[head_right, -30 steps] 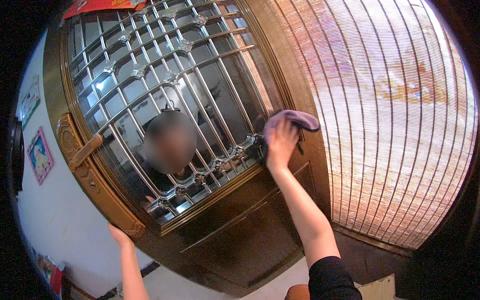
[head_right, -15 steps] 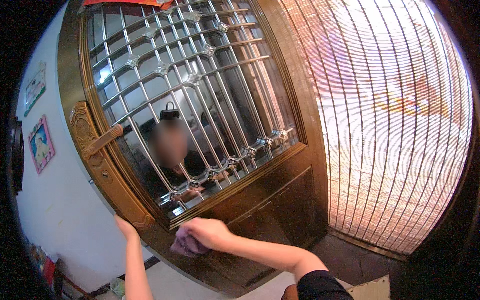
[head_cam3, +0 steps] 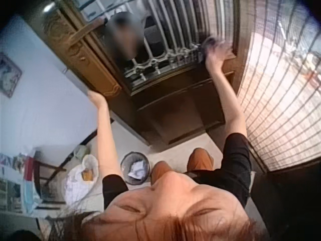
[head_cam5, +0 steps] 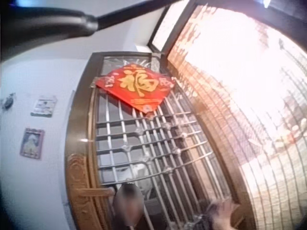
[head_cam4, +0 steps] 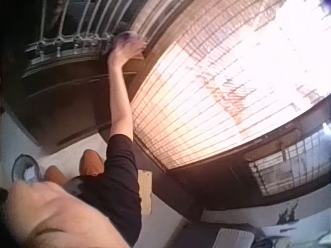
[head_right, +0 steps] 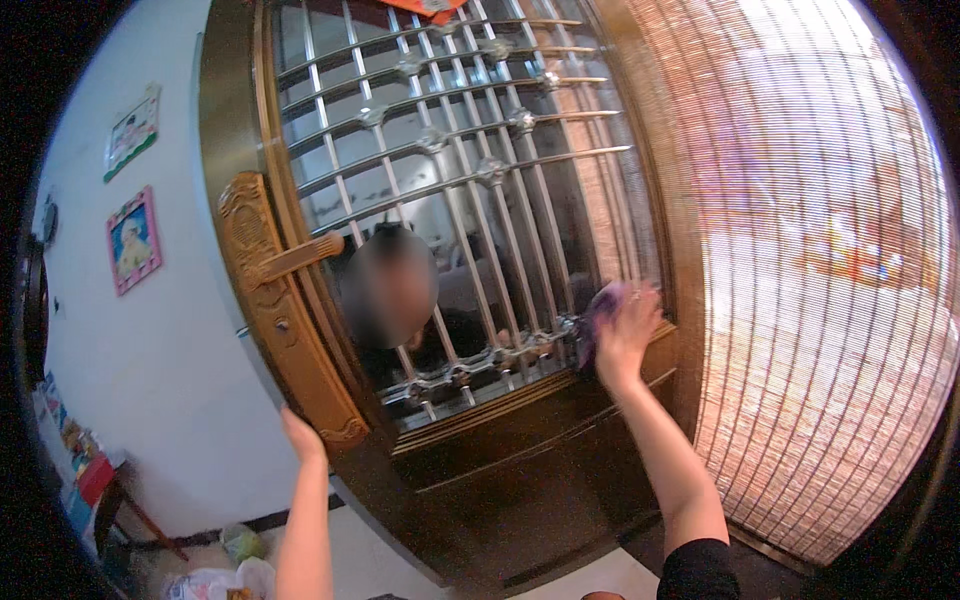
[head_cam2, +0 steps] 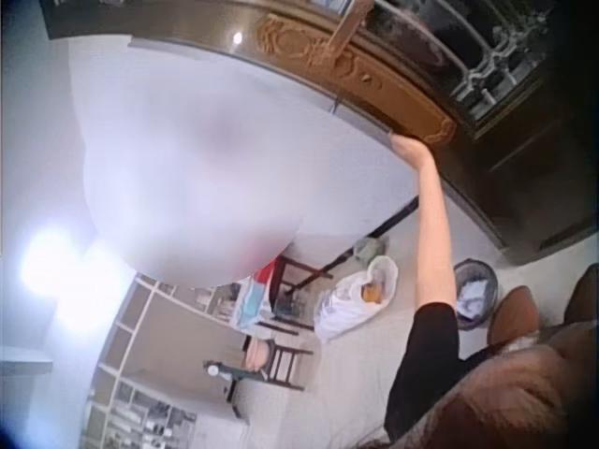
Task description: The person carries a pink basin with water and a cloth into a living room, wrings out the cloth, and proceeds to wipe the front door. They clean the door frame, the glass panel, and the wooden surface of the door using the wet cloth.
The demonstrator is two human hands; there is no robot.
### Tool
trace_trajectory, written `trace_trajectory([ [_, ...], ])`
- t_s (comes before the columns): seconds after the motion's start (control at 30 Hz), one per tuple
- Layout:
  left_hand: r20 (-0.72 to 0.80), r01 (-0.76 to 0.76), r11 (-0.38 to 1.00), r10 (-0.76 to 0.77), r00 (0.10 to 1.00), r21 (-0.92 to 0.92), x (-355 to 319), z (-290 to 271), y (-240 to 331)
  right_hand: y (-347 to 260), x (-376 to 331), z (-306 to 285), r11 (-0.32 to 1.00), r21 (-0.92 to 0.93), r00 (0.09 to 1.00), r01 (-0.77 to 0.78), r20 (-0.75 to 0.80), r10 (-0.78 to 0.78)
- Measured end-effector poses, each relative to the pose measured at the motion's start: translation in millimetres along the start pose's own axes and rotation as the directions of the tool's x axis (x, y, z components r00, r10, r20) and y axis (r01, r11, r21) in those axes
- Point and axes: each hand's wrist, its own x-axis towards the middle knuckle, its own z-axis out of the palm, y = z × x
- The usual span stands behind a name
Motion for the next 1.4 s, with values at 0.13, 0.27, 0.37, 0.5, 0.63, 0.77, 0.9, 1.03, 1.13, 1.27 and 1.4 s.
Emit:
trace_trajectory([
  [0.13, -0.073, -0.017, 0.999, 0.015, 0.997, -0.027, -7, 10, 17, 3, 93, 9, 0.817, 0.102, 0.776, -0.567, -0.269, 0.571],
  [0.27, -0.015, 0.010, 0.995, -0.012, 1.000, -0.099, -17, 17, 39, -81, 119, 13, 0.965, 0.067, 0.903, -0.253, -0.342, 0.261],
  [0.37, -0.082, -0.020, 0.999, 0.024, 0.996, 0.046, -16, 8, 42, -196, 106, 19, 0.978, 0.165, 0.913, 0.129, -0.405, -0.052],
  [0.5, -0.037, 0.049, 0.999, -0.049, 0.998, 0.004, -24, 13, 62, -300, 52, 11, 0.872, 0.276, 0.906, 0.404, -0.253, -0.340],
  [0.63, 0.092, 0.000, 0.996, 0.008, 0.996, -0.090, -15, 2, 53, -330, -17, -12, 0.774, 0.464, 0.855, 0.430, 0.068, -0.515],
  [0.77, 0.108, 0.002, 1.000, -0.001, 0.994, -0.009, -19, 2, 62, -276, -97, -13, 0.708, 0.460, 0.720, 0.536, 0.189, -0.668],
  [0.9, 0.075, -0.014, 1.000, 0.014, 0.997, -0.005, -22, 8, 57, -234, -105, -22, 0.417, 0.678, 0.454, 0.606, 0.136, -0.881],
  [1.03, 0.066, -0.118, 0.986, 0.127, 0.990, -0.121, -14, 1, 39, -321, -36, -19, 0.188, 0.661, 0.484, 0.726, -0.297, -0.824],
  [1.13, 0.158, -0.084, 0.996, 0.080, 0.984, 0.018, -16, -6, 52, -388, 18, -20, 0.210, 0.557, 0.456, 0.803, -0.347, -0.820],
  [1.27, 0.234, -0.042, 0.995, 0.021, 0.972, 0.086, -10, -15, 54, -397, 5, -18, 0.330, 0.489, 0.522, 0.808, -0.333, -0.785],
  [1.4, 0.372, -0.086, 0.987, 0.132, 0.919, -0.139, 1, -19, 52, -356, -74, -18, 0.357, 0.655, 0.533, 0.666, -0.083, -0.842],
])
